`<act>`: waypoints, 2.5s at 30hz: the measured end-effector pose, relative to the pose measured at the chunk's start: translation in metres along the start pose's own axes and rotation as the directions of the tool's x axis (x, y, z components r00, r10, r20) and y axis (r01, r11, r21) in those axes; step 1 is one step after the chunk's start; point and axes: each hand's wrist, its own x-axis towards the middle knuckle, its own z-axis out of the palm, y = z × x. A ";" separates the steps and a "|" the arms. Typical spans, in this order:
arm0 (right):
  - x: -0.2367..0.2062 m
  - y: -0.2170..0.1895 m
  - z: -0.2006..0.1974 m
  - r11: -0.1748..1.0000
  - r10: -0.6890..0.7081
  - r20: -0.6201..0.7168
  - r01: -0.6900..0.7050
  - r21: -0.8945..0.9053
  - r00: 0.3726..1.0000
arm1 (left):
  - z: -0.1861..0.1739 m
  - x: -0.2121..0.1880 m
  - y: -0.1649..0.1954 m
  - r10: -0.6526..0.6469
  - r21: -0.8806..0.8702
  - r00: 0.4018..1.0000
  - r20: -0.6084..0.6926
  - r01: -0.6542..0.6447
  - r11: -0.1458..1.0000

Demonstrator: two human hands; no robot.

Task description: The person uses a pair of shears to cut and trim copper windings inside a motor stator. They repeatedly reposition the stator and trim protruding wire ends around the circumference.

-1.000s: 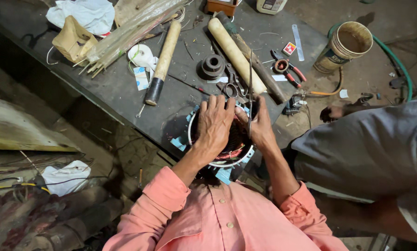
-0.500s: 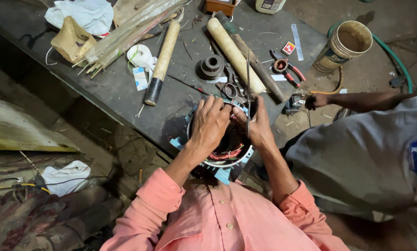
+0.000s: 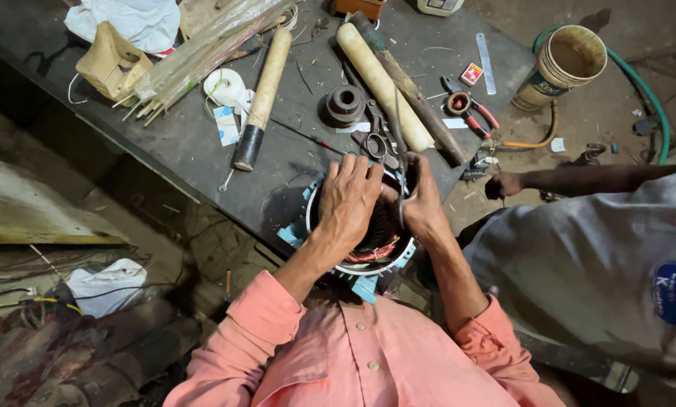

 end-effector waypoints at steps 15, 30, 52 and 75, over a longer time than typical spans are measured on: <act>0.019 -0.020 -0.001 0.963 -0.119 0.082 0.135 -0.235 0.989 | 0.007 0.002 -0.001 -0.006 0.015 0.999 0.042 0.005 1.000; 0.017 -0.041 0.002 0.947 -0.110 0.088 0.132 -0.294 0.990 | -0.008 -0.023 -0.005 0.005 -0.206 0.998 -0.063 -0.018 0.978; -0.015 0.019 -0.043 0.999 0.027 -0.162 -0.032 -0.029 0.986 | -0.037 -0.036 -0.022 -0.235 -0.088 0.972 0.010 0.235 0.968; 0.035 -0.101 -0.066 0.347 0.630 0.312 0.101 -0.932 0.711 | -0.052 -0.013 -0.051 -0.250 -0.129 0.937 0.245 0.287 0.949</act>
